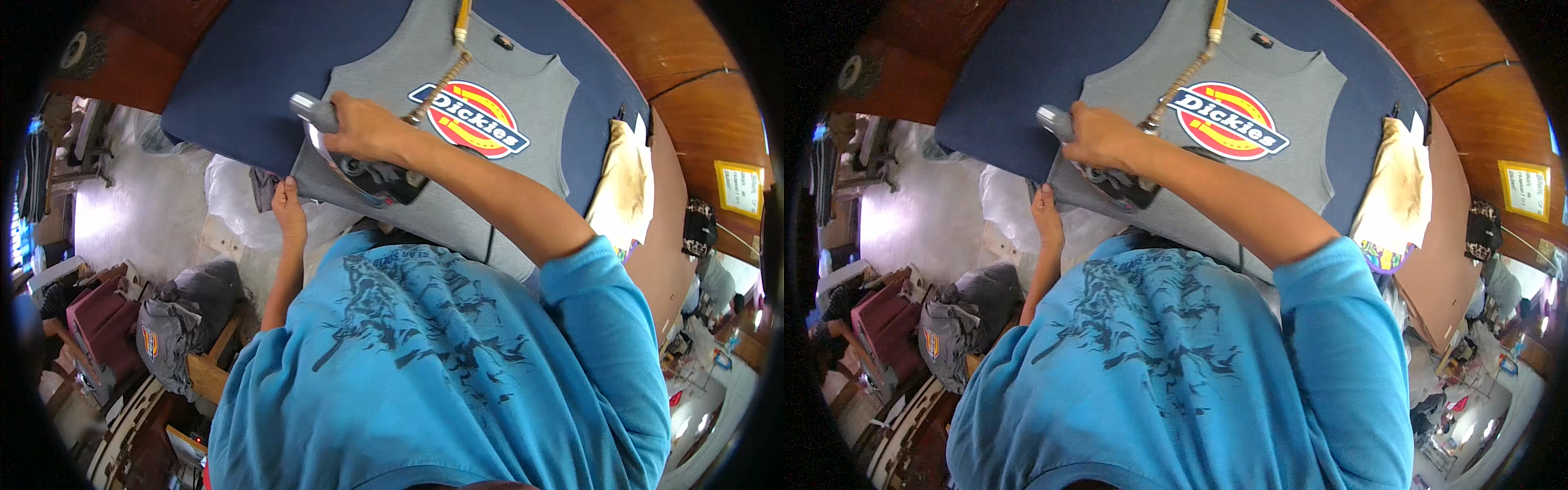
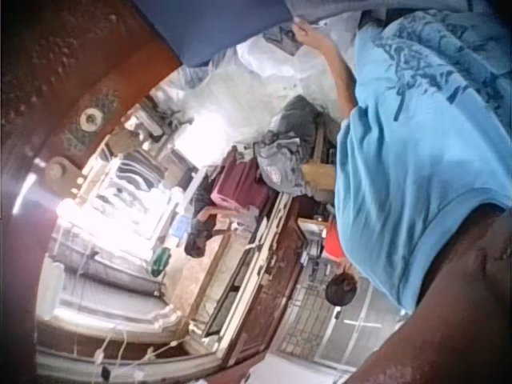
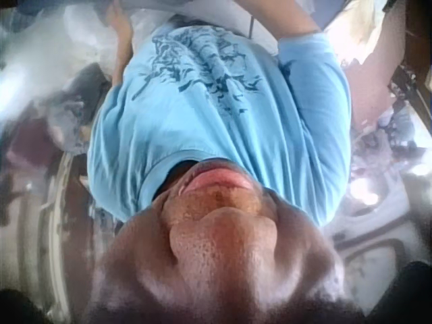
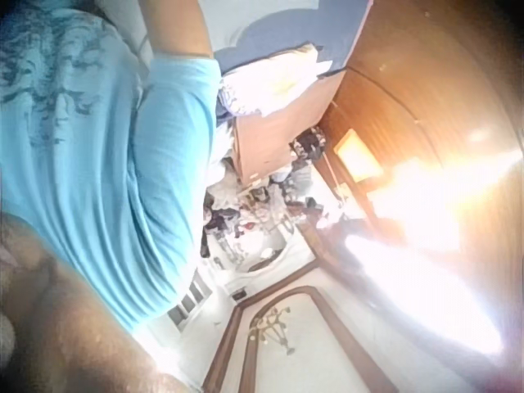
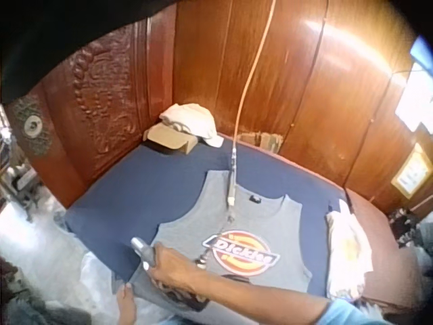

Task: The person takes a grey garment from a plastic bag, lays it flat on an ironing board, and irons the fabric using a hand-held iron before folding it and placing it on a stack of similar items.

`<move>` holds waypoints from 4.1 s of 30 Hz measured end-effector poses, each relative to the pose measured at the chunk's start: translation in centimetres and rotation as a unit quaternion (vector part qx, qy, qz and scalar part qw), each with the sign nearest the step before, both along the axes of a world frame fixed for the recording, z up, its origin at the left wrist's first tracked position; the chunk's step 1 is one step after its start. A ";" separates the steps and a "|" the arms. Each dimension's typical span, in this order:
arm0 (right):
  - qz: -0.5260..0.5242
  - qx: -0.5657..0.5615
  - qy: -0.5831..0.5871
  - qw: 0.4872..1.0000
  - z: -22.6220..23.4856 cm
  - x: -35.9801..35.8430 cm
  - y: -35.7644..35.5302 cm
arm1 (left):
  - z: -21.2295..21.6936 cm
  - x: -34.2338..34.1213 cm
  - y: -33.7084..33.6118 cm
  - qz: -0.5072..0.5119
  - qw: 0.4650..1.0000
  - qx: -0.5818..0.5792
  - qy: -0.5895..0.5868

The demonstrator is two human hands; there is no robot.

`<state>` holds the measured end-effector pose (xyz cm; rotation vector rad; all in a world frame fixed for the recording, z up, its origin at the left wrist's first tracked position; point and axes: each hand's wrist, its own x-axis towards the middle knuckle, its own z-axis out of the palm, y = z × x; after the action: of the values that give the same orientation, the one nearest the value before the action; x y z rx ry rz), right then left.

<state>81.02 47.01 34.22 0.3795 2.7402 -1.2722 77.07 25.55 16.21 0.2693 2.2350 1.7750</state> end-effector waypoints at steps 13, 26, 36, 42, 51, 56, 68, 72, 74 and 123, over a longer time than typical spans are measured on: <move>0.008 -0.049 -0.141 0.989 4.7 6.6 5.1 | 9.0 -3.0 7.9 0.001 0.963 0.020 0.270; -0.239 0.025 -0.046 0.970 3.3 -0.2 23.7 | 8.0 -6.5 18.8 -0.313 0.760 -0.405 0.400; -0.296 0.100 0.019 0.950 -1.9 -10.3 32.6 | 8.6 -6.5 18.9 -0.356 0.775 -0.411 0.322; -0.291 0.115 0.019 0.950 -1.9 -9.3 31.6 | 8.4 -6.6 18.8 -0.353 0.777 -0.407 0.326; -0.258 0.091 0.053 0.960 -0.5 -9.5 31.1 | 8.6 -7.0 18.9 -0.357 0.777 -0.407 0.321; -0.281 0.096 -0.023 0.955 -0.4 -13.1 31.2 | 8.2 -6.8 18.8 -0.357 0.779 -0.412 0.310; -0.196 0.134 0.035 0.971 4.5 -7.0 33.0 | 9.3 -7.6 19.3 -0.356 0.810 -0.383 0.267; -0.246 0.069 -0.037 0.966 4.4 1.0 32.7 | 11.3 -10.1 24.0 -0.375 0.822 -0.261 0.341; -0.267 0.038 -0.071 0.960 3.3 4.2 32.8 | 11.4 -11.3 29.2 -0.410 0.803 -0.180 0.393; -0.332 0.038 -0.062 0.941 2.1 15.7 32.7 | 6.4 -16.5 45.5 -0.450 0.696 -0.306 0.468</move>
<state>96.76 79.74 36.36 1.4299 2.6385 -1.1824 60.57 71.07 22.64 2.0180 2.2924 0.2629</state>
